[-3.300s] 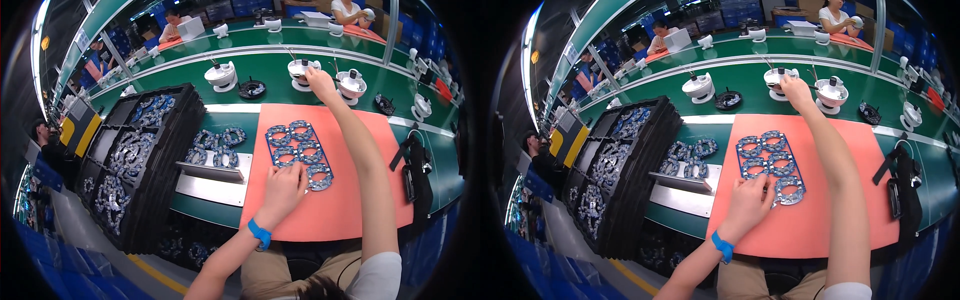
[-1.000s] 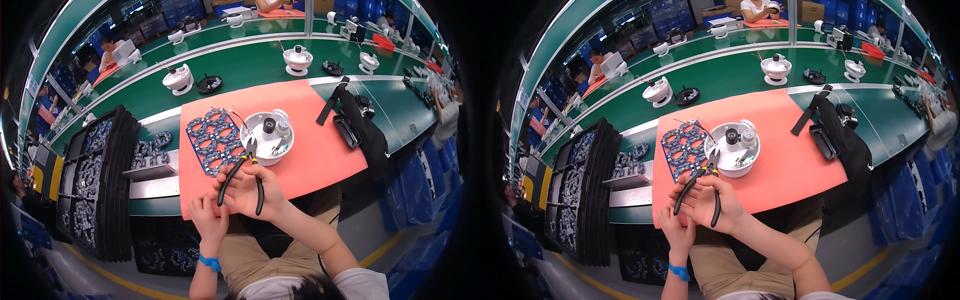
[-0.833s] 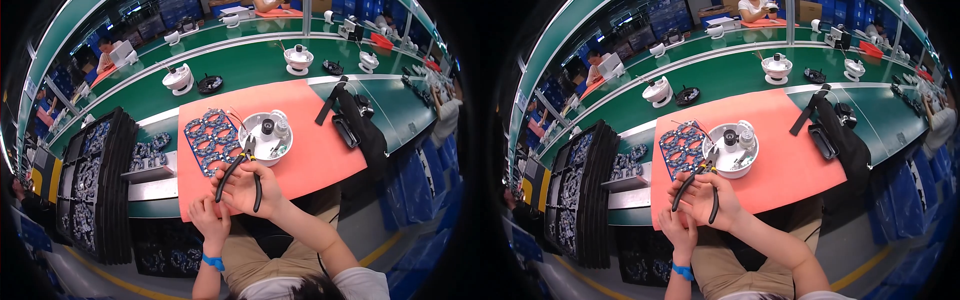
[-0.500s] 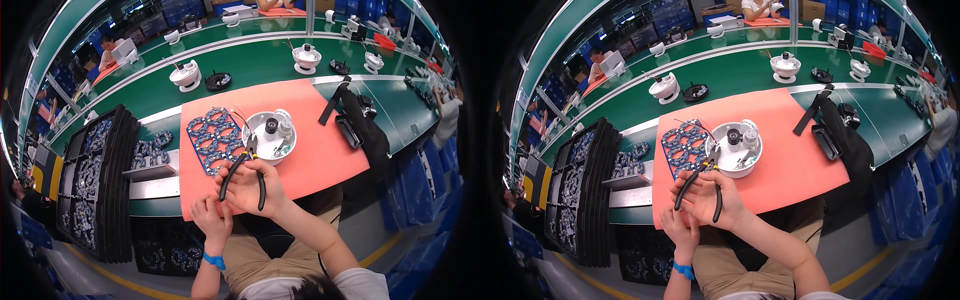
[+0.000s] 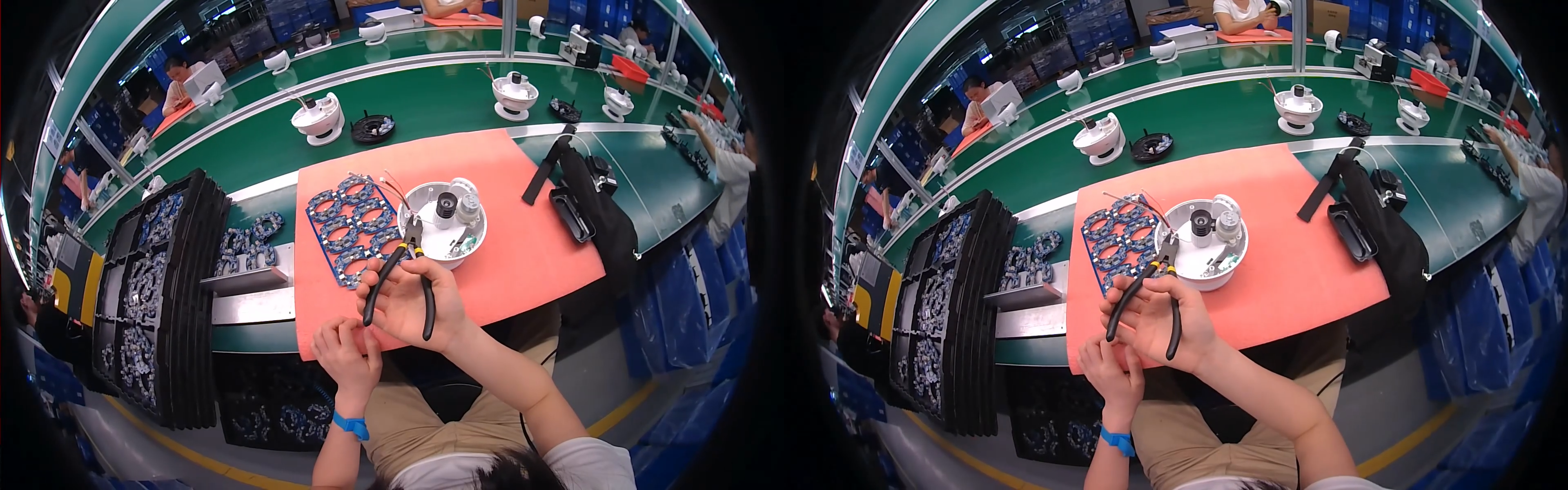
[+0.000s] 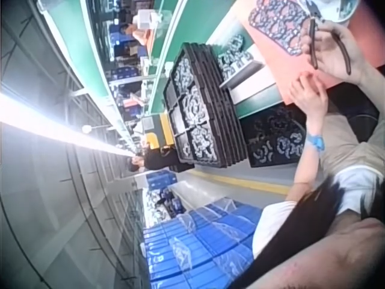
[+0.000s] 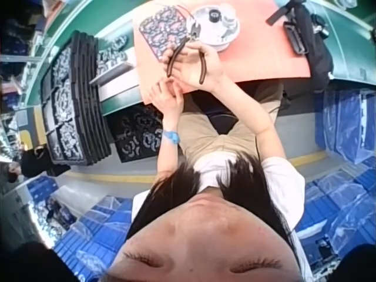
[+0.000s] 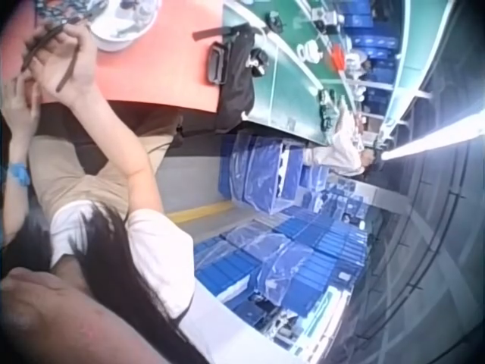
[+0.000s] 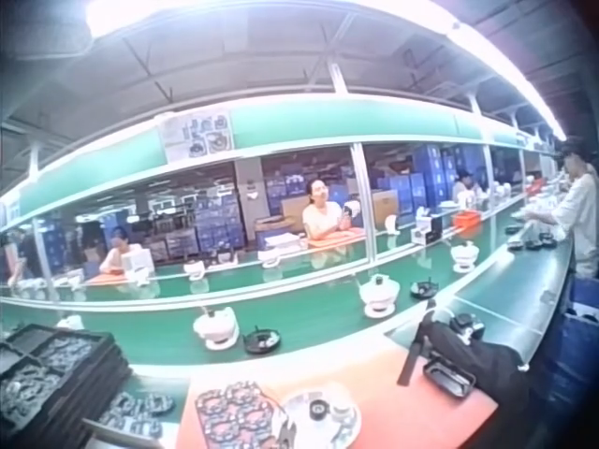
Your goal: Assembling LED lighting components into fixtures using hand tools on a production line.
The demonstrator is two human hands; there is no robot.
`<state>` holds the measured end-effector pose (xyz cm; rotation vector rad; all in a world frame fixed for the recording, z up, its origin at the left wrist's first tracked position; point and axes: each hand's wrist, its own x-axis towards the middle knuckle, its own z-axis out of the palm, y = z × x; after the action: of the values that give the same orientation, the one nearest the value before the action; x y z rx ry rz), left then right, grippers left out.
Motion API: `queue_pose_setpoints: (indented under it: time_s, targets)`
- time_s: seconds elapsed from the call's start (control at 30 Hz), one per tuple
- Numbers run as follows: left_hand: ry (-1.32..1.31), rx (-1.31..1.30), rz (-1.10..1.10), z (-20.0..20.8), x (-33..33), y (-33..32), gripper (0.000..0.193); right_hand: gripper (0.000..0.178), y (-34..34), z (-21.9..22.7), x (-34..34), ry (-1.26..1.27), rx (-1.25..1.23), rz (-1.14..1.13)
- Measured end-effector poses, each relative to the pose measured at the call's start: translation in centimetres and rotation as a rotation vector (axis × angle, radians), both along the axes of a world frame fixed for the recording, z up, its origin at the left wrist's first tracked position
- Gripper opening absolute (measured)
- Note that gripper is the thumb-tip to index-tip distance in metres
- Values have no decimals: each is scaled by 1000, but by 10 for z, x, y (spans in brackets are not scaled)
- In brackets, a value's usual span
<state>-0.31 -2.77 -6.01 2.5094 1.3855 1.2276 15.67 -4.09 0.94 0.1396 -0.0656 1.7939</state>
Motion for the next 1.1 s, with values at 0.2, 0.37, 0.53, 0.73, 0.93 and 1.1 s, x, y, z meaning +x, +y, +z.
queue_pose_setpoints:
  time_s: [0.2,0.37,0.53,0.73,0.93,1.1]
  targets:
    - [-5,8,-6,0,1,0,14,28,4,-3,3,-48,-5,-27]
    - [2,14,-2,0,0,0,14,23,5,5,3,-51,-46,-22]
    - [13,-10,-32,0,0,0,15,30,7,1,4,-18,12,26]
    - [-13,-7,-23,3,0,0,15,33,5,6,5,-38,-39,25]
    - [-487,-405,-343,87,0,8,5,30,6,11,1,-187,-131,-19]
    - [-133,-284,-639,168,54,59,18,25,5,10,8,-249,-194,-73]
